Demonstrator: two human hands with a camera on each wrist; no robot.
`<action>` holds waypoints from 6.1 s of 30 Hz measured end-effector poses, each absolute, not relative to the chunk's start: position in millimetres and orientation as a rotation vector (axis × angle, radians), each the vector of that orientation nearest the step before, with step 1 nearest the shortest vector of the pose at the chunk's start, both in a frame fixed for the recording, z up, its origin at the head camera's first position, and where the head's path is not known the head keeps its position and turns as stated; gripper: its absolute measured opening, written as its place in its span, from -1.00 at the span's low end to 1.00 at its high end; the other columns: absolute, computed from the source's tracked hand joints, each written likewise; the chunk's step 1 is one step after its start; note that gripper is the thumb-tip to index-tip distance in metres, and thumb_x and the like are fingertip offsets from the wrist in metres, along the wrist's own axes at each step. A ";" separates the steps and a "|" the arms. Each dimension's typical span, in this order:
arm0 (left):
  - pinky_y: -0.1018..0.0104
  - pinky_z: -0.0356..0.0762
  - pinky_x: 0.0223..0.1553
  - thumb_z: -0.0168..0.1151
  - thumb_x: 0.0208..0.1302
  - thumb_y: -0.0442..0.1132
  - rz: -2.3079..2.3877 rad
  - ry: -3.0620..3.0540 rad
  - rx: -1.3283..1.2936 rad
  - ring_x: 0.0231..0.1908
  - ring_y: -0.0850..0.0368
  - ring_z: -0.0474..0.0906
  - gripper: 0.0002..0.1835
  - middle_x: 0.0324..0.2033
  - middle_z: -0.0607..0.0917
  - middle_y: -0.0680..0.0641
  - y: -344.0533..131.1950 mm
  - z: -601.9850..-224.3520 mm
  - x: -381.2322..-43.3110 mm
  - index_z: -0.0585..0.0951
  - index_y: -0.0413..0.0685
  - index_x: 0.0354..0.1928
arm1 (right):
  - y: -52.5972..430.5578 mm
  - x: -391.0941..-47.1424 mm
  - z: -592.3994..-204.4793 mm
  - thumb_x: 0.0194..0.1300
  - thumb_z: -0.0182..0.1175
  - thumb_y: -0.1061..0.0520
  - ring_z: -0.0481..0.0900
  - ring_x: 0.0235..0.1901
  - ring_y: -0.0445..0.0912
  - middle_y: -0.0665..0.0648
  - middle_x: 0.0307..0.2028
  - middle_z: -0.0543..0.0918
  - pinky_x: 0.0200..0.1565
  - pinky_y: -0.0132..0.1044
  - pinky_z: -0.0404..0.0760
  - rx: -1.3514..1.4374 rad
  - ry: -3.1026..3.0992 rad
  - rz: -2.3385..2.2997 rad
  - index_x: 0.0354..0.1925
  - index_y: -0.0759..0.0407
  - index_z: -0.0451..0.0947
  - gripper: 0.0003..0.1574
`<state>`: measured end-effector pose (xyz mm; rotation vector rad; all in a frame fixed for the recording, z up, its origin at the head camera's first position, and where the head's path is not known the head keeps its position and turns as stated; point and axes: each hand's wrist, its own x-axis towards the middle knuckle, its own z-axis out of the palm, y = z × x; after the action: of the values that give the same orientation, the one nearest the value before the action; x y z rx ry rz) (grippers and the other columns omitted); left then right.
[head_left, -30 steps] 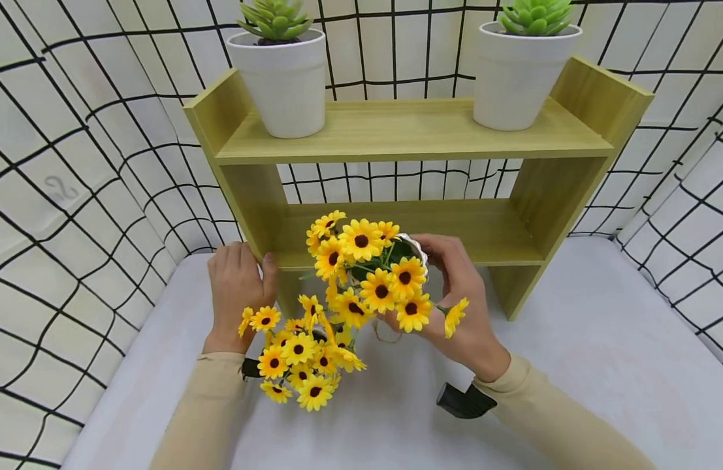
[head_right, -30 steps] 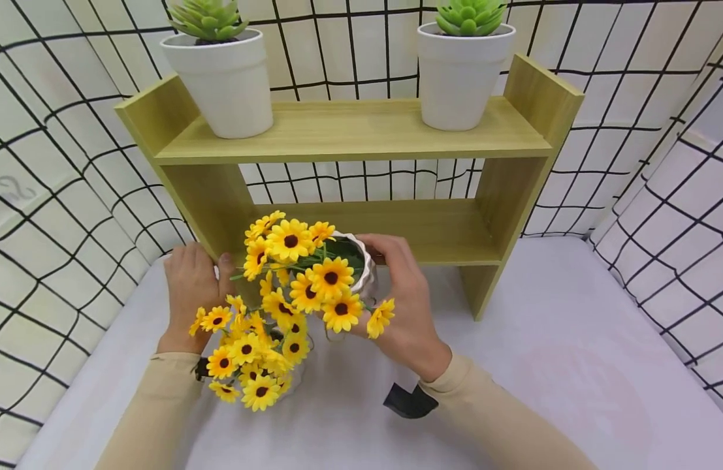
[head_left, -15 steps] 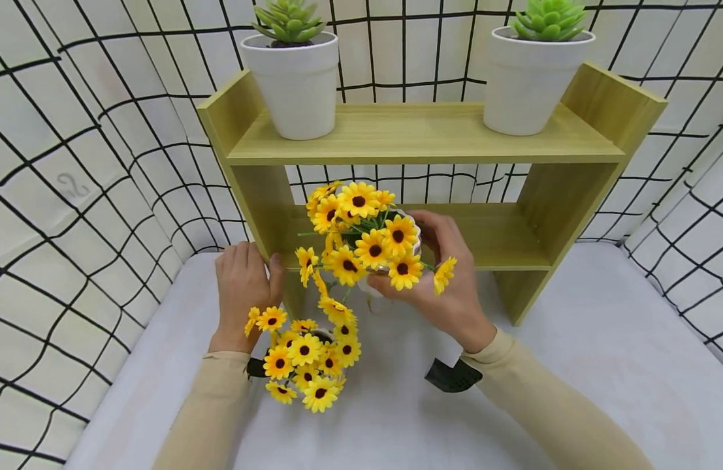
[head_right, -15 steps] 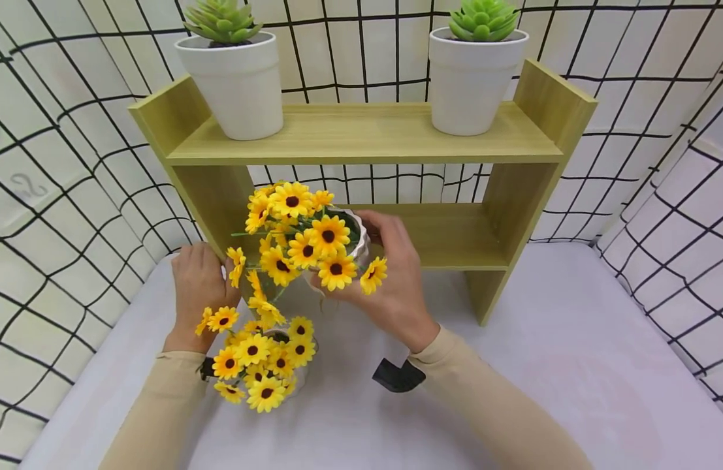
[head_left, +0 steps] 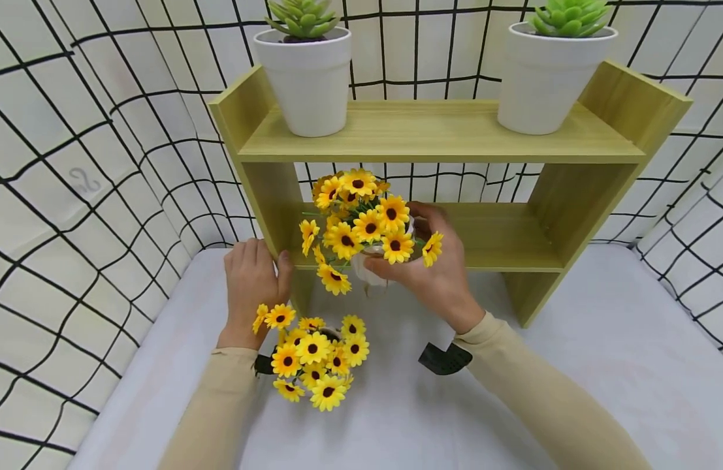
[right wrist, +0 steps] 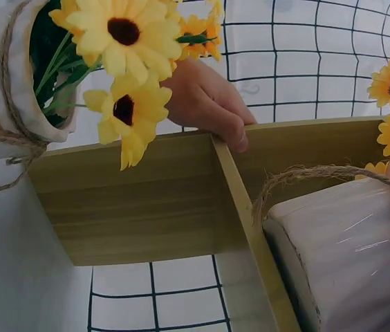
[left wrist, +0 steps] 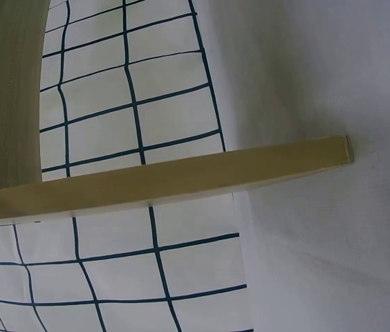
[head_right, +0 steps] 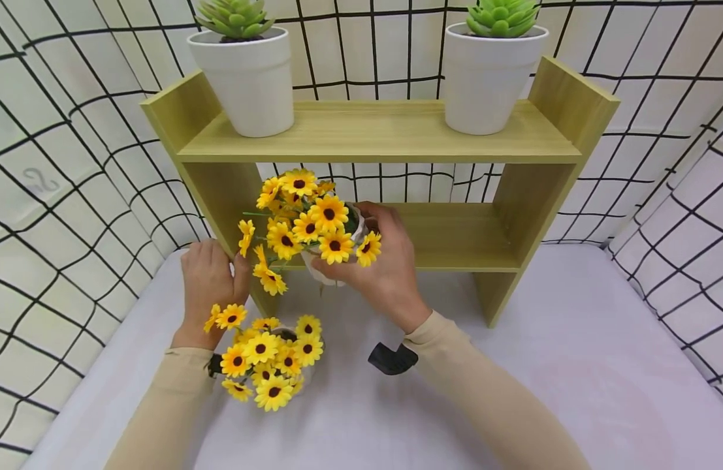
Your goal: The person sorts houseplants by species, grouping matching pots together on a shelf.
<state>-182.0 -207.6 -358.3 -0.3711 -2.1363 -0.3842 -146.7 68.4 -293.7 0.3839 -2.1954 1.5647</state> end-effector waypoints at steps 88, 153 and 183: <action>-0.05 0.20 -0.19 -0.15 0.49 -0.07 -0.390 -2.140 -0.361 -0.34 -0.22 0.31 -0.58 -0.47 0.39 -0.27 -204.9 -358.5 -182.2 0.40 -0.34 -0.35 | 30.0 -186.6 -280.5 0.11 0.52 0.19 0.66 0.20 0.11 0.19 0.36 0.40 0.15 -0.14 0.71 0.494 -2.382 1.851 0.53 0.03 0.21 0.11; -0.08 0.14 -0.21 -0.16 0.48 -0.06 -0.409 -2.097 -0.384 -0.34 -0.25 0.28 -0.58 -0.46 0.38 -0.29 -206.4 -360.6 -185.6 0.37 -0.34 -0.34 | 59.7 -91.6 -403.5 -0.09 0.67 0.08 0.51 0.23 -0.06 -0.03 0.29 0.46 0.18 -0.19 0.65 0.945 -2.490 1.796 0.43 -0.10 0.29 0.17; -0.07 0.12 -0.21 -0.17 0.50 -0.05 -0.420 -2.109 -0.384 -0.37 -0.25 0.27 -0.57 -0.47 0.36 -0.29 -204.6 -359.4 -185.6 0.36 -0.33 -0.36 | 29.1 -97.6 -426.9 -0.06 0.65 0.07 0.44 0.22 -0.20 -0.14 0.23 0.45 0.34 -0.14 0.47 0.847 -2.617 1.883 0.43 -0.08 0.32 0.13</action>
<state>-185.6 -204.6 -359.4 -0.3840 -2.1085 -0.4201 -97.6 29.1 -426.9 0.8473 -2.6166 1.8830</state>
